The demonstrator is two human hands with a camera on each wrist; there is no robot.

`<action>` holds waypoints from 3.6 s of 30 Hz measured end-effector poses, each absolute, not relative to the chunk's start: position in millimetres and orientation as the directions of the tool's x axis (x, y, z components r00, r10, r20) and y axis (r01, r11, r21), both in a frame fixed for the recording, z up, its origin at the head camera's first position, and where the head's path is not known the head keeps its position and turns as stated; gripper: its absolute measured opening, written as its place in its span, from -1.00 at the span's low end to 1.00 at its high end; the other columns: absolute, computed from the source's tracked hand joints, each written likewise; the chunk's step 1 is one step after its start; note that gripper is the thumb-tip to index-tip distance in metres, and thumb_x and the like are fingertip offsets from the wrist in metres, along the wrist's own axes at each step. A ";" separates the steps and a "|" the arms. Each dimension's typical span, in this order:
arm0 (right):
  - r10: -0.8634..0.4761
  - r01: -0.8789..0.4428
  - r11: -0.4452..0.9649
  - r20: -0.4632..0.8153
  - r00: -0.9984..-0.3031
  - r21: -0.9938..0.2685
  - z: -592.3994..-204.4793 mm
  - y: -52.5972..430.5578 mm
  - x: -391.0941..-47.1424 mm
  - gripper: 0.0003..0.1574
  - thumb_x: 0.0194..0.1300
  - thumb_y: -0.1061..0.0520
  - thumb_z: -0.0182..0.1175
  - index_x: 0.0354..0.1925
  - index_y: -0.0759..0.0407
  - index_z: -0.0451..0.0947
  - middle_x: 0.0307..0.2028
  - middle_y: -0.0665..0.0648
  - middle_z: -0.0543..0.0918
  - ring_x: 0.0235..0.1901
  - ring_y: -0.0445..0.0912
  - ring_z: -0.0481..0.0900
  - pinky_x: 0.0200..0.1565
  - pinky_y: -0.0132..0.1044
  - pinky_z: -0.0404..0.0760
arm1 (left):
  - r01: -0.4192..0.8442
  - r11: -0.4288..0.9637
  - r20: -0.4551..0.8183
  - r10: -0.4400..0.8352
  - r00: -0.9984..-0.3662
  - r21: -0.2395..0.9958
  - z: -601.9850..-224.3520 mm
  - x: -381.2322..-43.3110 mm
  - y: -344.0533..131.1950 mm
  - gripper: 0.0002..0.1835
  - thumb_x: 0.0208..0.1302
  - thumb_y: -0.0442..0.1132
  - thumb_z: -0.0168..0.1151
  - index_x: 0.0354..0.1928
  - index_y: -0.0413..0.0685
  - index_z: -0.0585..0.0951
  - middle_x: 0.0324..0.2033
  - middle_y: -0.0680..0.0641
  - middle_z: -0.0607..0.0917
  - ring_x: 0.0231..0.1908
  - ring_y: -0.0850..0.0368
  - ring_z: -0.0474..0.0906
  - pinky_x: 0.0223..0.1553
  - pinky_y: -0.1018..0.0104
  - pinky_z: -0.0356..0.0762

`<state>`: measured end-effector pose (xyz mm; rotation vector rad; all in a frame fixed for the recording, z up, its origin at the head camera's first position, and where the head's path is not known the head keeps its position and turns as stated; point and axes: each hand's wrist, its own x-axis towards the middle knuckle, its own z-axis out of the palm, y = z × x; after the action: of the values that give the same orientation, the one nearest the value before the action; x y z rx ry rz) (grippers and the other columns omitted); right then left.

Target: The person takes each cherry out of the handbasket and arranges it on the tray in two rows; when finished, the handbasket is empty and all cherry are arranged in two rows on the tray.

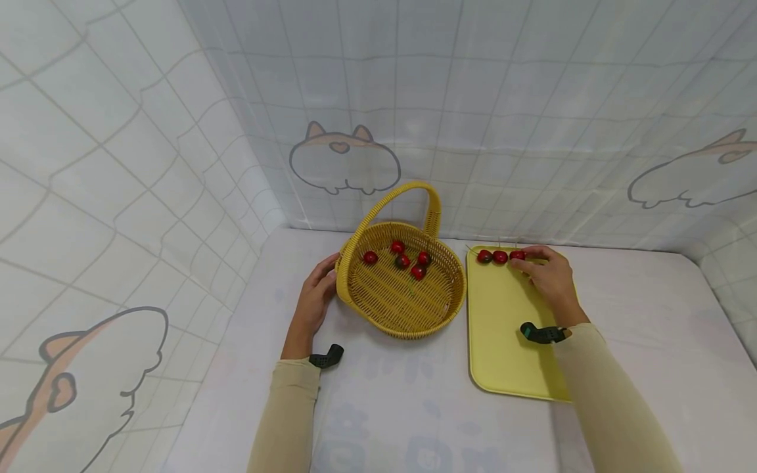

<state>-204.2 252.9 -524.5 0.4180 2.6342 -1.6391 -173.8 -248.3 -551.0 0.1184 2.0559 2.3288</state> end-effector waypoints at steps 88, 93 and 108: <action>-0.313 -0.138 0.473 -0.020 -0.949 -0.870 -437.3 173.5 -200.9 -0.42 0.37 -0.18 0.32 0.23 0.05 0.59 0.12 0.15 0.68 -0.02 -0.04 0.73 -0.04 -0.21 0.67 | 0.062 -0.146 0.075 0.084 -0.994 0.987 -554.5 -173.2 -248.7 -0.52 0.56 -0.14 0.08 0.45 0.04 0.44 0.42 -0.07 0.41 0.37 0.12 0.41 0.28 0.41 0.45; -0.391 -0.215 0.499 0.003 -0.920 -0.839 -427.8 151.2 -204.8 -0.40 0.35 -0.21 0.33 0.24 0.03 0.60 0.10 0.11 0.71 0.01 -0.02 0.72 0.01 -0.07 0.65 | 0.067 -0.148 0.080 0.084 -0.993 0.987 -555.5 -173.2 -248.7 -0.53 0.56 -0.13 0.08 0.45 0.05 0.44 0.41 -0.07 0.42 0.36 0.12 0.41 0.29 0.39 0.44; -0.508 -0.358 0.593 0.010 -0.861 -0.722 -417.6 87.2 -222.1 -0.31 0.28 -0.35 0.33 0.23 -0.06 0.62 0.10 0.10 0.72 0.06 0.00 0.69 0.10 -0.01 0.65 | 0.065 -0.158 0.081 0.099 -0.992 0.985 -558.7 -175.5 -248.6 -0.52 0.56 -0.12 0.08 0.45 0.03 0.43 0.40 -0.08 0.41 0.33 0.13 0.44 0.26 0.40 0.47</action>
<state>-222.1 87.2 -417.6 -0.7222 2.6234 -1.1230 -175.5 -248.6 -558.7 0.1975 2.0241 2.3650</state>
